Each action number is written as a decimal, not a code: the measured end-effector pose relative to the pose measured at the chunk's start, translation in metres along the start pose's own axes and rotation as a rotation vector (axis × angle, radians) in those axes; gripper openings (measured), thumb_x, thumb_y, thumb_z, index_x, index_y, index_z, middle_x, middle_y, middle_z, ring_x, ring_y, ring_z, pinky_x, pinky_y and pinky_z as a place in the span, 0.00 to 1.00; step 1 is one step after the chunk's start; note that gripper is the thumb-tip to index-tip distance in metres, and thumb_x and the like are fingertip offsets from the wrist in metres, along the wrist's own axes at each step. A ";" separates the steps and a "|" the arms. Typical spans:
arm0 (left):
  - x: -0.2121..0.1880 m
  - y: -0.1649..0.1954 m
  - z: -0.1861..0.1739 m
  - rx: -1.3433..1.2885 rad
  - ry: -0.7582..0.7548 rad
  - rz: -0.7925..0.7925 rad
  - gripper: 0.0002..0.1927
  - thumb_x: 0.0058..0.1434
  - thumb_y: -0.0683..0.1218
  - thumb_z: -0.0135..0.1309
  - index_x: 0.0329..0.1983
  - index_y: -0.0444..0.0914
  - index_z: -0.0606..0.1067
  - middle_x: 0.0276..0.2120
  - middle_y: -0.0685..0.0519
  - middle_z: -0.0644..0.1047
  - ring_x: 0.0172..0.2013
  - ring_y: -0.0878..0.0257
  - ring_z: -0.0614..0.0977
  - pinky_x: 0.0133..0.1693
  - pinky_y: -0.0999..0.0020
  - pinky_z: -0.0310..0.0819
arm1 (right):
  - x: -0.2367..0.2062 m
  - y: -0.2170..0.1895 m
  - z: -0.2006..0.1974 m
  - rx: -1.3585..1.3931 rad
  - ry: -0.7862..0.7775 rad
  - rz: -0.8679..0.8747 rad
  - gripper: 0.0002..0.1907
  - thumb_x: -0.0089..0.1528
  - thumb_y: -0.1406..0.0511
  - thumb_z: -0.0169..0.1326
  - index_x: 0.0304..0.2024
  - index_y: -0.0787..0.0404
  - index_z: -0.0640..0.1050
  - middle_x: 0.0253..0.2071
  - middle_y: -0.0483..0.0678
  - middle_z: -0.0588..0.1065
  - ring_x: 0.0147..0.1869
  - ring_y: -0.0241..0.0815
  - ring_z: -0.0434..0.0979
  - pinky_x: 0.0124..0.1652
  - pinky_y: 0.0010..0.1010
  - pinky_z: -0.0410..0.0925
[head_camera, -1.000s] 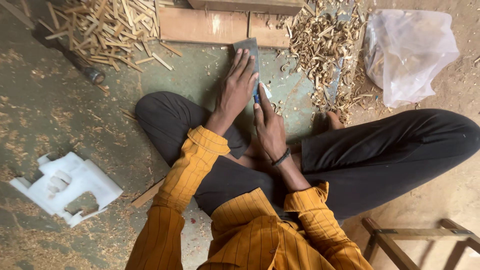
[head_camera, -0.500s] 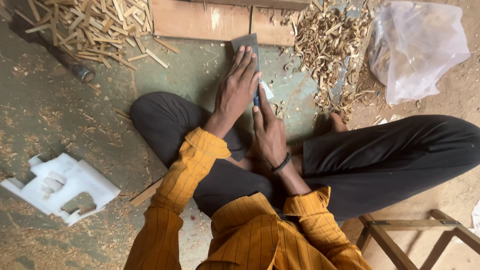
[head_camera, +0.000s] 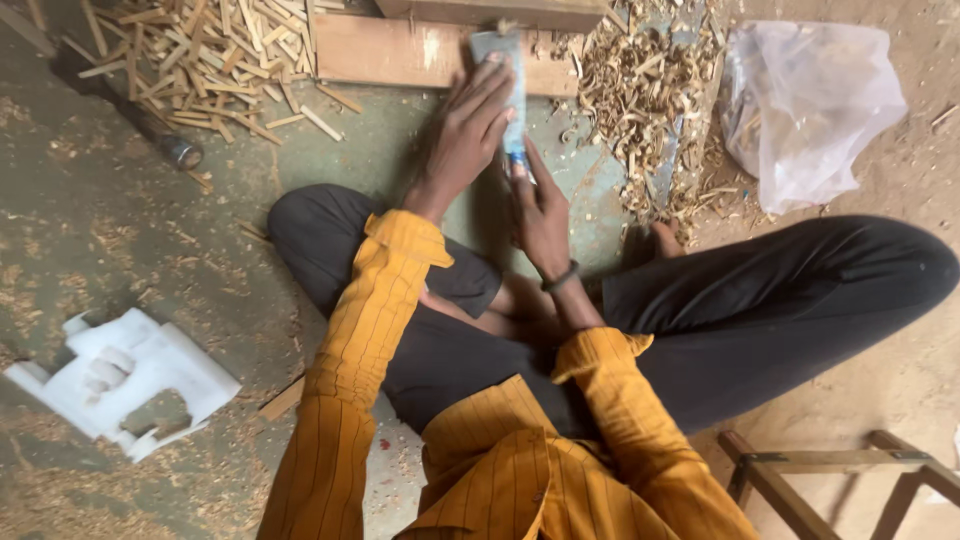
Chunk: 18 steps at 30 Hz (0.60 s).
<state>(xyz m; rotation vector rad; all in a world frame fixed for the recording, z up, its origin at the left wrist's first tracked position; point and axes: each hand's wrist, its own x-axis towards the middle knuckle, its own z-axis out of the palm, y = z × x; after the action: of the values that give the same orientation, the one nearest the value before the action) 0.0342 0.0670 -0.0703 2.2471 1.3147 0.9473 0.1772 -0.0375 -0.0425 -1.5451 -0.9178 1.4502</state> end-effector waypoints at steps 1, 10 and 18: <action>-0.006 0.008 -0.008 -0.041 0.049 -0.034 0.18 0.69 0.41 0.57 0.63 0.36 0.75 0.63 0.45 0.76 0.67 0.50 0.74 0.68 0.51 0.63 | -0.013 -0.004 -0.005 0.193 -0.034 0.094 0.20 0.75 0.54 0.44 0.62 0.59 0.65 0.23 0.44 0.66 0.18 0.30 0.60 0.18 0.26 0.55; 0.035 0.005 0.012 -0.116 0.318 -0.345 0.13 0.59 0.38 0.61 0.46 0.33 0.73 0.41 0.41 0.75 0.37 0.45 0.81 0.40 0.55 0.75 | -0.110 -0.056 -0.082 0.276 0.015 0.118 0.23 0.75 0.55 0.38 0.62 0.63 0.72 0.21 0.39 0.60 0.15 0.28 0.53 0.15 0.21 0.49; 0.012 -0.030 0.020 -0.147 0.236 -0.492 0.11 0.61 0.37 0.61 0.39 0.35 0.69 0.34 0.46 0.76 0.38 0.54 0.81 0.41 0.66 0.74 | -0.132 -0.083 -0.144 0.231 0.165 -0.009 0.19 0.76 0.55 0.36 0.49 0.62 0.72 0.23 0.42 0.63 0.15 0.29 0.55 0.14 0.22 0.52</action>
<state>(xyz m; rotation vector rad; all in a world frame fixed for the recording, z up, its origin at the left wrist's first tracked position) 0.0338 0.0932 -0.0985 1.6228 1.7274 1.0943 0.3129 -0.1346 0.0893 -1.4605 -0.6354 1.3480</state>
